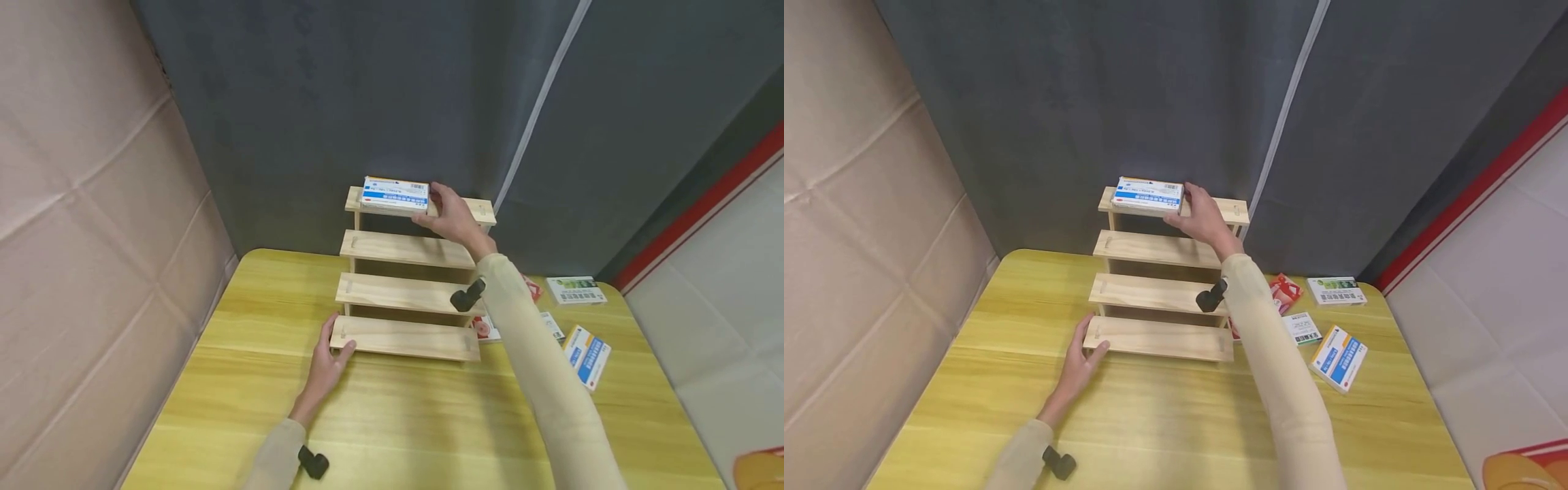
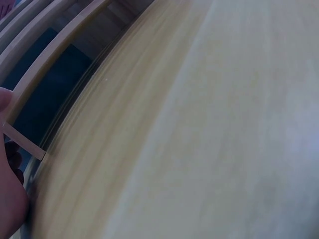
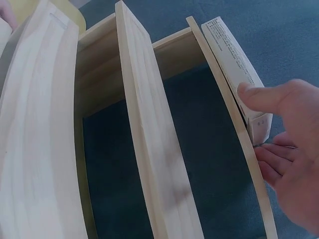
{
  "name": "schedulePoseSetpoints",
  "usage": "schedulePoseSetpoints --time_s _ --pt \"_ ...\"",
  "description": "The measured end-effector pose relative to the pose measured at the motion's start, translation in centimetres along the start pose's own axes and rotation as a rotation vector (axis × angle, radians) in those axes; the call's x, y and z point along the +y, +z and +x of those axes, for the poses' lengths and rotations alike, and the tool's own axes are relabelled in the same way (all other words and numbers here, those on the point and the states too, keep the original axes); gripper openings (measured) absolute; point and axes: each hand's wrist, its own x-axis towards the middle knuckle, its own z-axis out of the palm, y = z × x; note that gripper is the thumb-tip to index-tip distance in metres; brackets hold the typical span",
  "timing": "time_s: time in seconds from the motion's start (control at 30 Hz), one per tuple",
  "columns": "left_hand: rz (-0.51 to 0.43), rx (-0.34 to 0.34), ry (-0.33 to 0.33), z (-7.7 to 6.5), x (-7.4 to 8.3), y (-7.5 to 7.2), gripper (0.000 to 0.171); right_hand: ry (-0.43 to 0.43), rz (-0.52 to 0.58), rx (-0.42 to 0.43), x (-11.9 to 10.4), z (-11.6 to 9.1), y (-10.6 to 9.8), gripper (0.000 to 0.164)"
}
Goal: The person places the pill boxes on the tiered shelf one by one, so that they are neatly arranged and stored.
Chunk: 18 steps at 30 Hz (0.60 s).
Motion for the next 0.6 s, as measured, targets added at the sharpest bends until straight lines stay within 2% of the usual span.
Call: schedulePoseSetpoints --time_s 0.37,0.6 --pt "0.006 0.004 0.001 0.1 0.1 -0.1 0.074 0.025 -0.030 0.027 0.6 -1.8 -1.3 0.090" --pt "0.012 0.004 0.008 0.3 0.1 -0.1 0.074 -0.001 -0.068 0.102 1.3 -3.5 -2.2 0.085"
